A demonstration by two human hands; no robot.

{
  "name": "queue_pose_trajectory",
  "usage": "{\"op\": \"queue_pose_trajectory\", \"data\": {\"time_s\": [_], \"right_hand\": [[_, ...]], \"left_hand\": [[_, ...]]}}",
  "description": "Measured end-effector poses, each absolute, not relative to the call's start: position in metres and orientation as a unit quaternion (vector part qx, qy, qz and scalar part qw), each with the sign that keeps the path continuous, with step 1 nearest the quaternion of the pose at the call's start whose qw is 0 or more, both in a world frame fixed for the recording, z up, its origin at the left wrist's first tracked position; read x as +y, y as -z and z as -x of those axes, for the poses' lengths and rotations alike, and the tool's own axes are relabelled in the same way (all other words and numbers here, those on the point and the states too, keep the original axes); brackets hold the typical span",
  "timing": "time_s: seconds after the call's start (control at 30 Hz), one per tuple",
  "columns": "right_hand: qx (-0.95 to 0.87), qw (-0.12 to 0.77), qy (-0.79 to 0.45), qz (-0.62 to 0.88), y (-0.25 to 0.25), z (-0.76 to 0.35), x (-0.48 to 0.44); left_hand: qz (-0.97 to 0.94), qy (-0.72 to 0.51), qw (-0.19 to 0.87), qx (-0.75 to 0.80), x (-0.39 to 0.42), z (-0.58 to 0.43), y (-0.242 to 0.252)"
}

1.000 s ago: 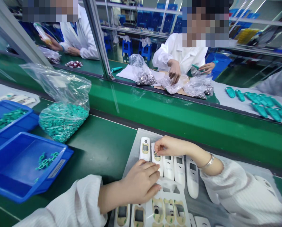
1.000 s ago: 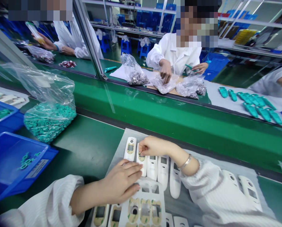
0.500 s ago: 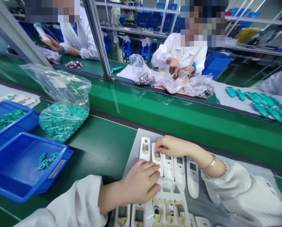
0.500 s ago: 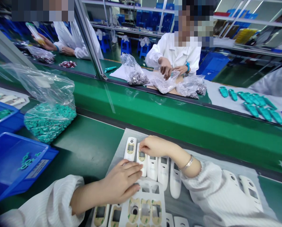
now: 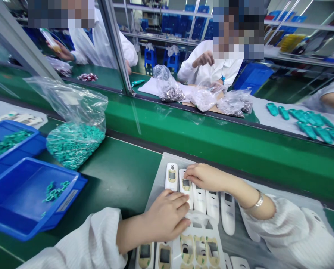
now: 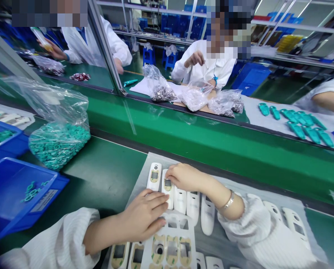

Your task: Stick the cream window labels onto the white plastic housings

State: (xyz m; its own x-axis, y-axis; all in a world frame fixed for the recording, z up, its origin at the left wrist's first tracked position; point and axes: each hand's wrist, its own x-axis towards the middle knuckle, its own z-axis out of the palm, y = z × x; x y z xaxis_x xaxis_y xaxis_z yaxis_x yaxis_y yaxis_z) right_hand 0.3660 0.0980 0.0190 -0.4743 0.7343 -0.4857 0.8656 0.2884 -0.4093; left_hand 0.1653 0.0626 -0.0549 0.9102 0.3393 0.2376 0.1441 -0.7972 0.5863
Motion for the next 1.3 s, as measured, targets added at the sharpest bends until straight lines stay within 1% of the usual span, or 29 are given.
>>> {"op": "queue_pose_trajectory", "data": {"time_s": [0.3,0.4,0.5,0.7,1.03,1.3], "right_hand": [[0.807,0.081,0.24,-0.533,-0.012,-0.368,0.089],[0.8,0.053,0.211,-0.559,-0.014,-0.371,0.091],[0.794,0.034,0.228,-0.563,-0.015,-0.374,0.092],[0.791,0.029,0.275,-0.546,-0.003,-0.376,0.083],[0.799,0.034,0.283,-0.529,0.004,-0.376,0.079],[0.793,0.012,0.268,-0.547,0.002,-0.381,0.074]], "left_hand": [[-0.93,-0.172,0.298,0.129,0.062,-0.166,0.057],[-0.929,-0.173,0.3,0.13,0.063,-0.166,0.057],[-0.928,-0.175,0.302,0.129,0.063,-0.166,0.056],[-0.931,-0.17,0.296,0.129,0.063,-0.165,0.056],[-0.929,-0.176,0.3,0.126,0.063,-0.166,0.058],[-0.93,-0.179,0.298,0.123,0.063,-0.165,0.058]]}}
